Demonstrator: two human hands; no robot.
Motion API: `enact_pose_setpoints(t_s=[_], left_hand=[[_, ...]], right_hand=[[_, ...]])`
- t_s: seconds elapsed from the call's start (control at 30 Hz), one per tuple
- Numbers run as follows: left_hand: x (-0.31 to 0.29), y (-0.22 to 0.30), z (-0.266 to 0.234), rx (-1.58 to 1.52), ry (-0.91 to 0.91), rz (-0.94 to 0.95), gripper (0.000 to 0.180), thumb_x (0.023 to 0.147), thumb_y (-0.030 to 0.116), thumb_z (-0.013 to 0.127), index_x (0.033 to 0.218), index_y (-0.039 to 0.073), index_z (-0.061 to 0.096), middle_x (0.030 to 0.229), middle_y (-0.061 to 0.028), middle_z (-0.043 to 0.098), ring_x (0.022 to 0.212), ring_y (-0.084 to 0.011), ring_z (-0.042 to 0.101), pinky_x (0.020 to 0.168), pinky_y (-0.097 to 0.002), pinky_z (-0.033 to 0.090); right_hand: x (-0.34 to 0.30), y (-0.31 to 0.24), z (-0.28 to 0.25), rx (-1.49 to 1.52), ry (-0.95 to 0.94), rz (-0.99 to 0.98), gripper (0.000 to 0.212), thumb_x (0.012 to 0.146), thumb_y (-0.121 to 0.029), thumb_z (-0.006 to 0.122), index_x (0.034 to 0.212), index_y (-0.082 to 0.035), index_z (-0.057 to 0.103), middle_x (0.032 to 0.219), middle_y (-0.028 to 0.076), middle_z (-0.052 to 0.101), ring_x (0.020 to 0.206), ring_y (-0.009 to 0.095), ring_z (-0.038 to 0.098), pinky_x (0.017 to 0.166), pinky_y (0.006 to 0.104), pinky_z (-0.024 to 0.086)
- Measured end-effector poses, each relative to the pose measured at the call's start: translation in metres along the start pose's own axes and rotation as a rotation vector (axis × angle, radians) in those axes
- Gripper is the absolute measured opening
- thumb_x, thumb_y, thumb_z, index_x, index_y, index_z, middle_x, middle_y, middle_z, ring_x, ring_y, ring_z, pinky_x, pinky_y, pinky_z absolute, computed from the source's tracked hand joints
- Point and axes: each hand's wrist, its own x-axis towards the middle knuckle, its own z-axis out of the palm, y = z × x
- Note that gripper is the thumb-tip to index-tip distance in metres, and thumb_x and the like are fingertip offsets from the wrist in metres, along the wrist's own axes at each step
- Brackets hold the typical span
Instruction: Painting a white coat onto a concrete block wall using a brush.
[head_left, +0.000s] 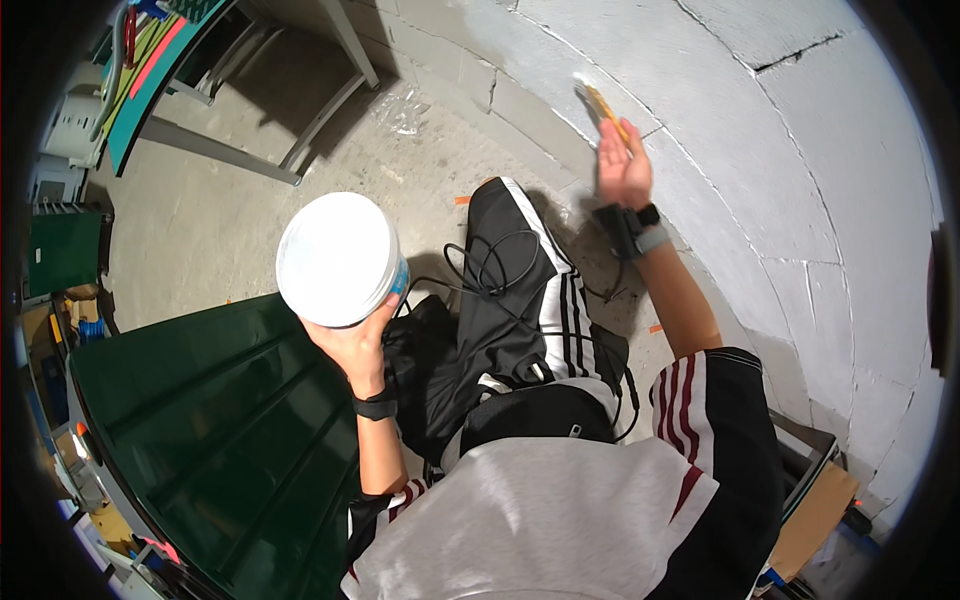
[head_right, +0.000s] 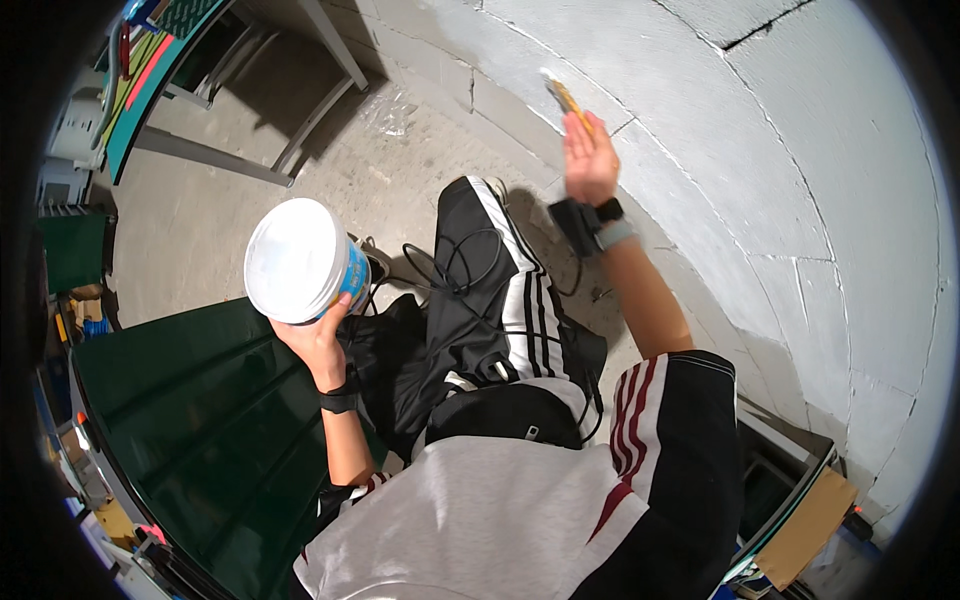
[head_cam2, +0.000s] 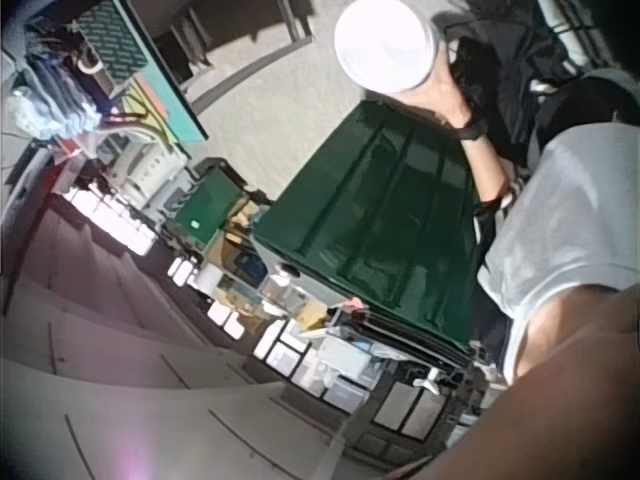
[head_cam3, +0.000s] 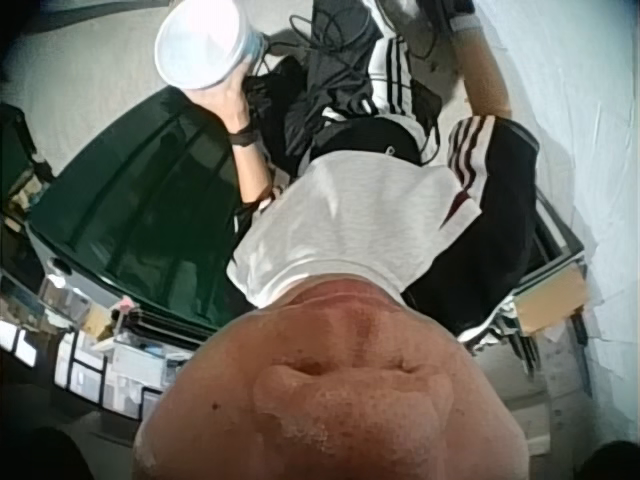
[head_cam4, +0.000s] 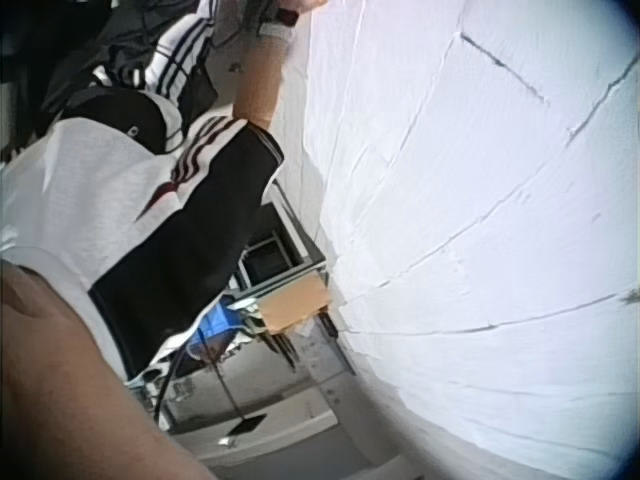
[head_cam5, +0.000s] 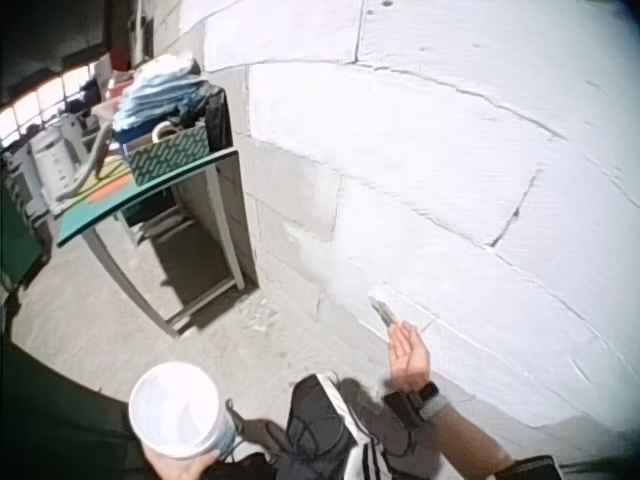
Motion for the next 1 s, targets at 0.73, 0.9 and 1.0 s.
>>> enact_pose_setpoints(t_s=[0.73, 0.9, 1.0], left_hand=[[0.001, 0.002, 0.003, 0.098, -0.12, 0.059, 0.12, 0.057, 0.016, 0.101, 0.153, -0.002, 0.032, 0.148, -0.0182, 0.047, 0.136, -0.0316, 0.05, 0.114, -0.0448, 0.041], [-0.003, -0.005, -0.004, 0.016, -0.053, 0.058, 0.12, 0.057, 0.017, 0.101, 0.154, -0.001, 0.034, 0.15, -0.018, 0.047, 0.138, -0.0316, 0.049, 0.116, -0.0454, 0.039], [-0.004, -0.007, -0.007, -0.035, -0.026, 0.026, 0.12, 0.058, 0.015, 0.101, 0.155, -0.002, 0.032, 0.15, -0.0182, 0.047, 0.137, -0.0322, 0.049, 0.117, -0.0452, 0.039]], right_hand=[[-0.015, -0.024, 0.04, -1.45, -0.48, -0.802, 0.034, 0.102, -0.017, 0.06, 0.135, -0.008, 0.062, 0.102, 0.021, 0.072, 0.083, 0.03, 0.074, 0.066, 0.0387, 0.056], [0.011, -0.029, 0.065, -2.005, -0.701, -1.032, 0.036, 0.092, -0.011, 0.066, 0.128, -0.012, 0.065, 0.089, 0.015, 0.065, 0.073, 0.036, 0.069, 0.065, 0.0456, 0.056], [0.029, -0.026, 0.064, -2.113, -0.79, -1.226, 0.012, 0.086, -0.008, 0.066, 0.098, -0.007, 0.066, 0.088, 0.014, 0.062, 0.08, 0.032, 0.069, 0.067, 0.0443, 0.055]])
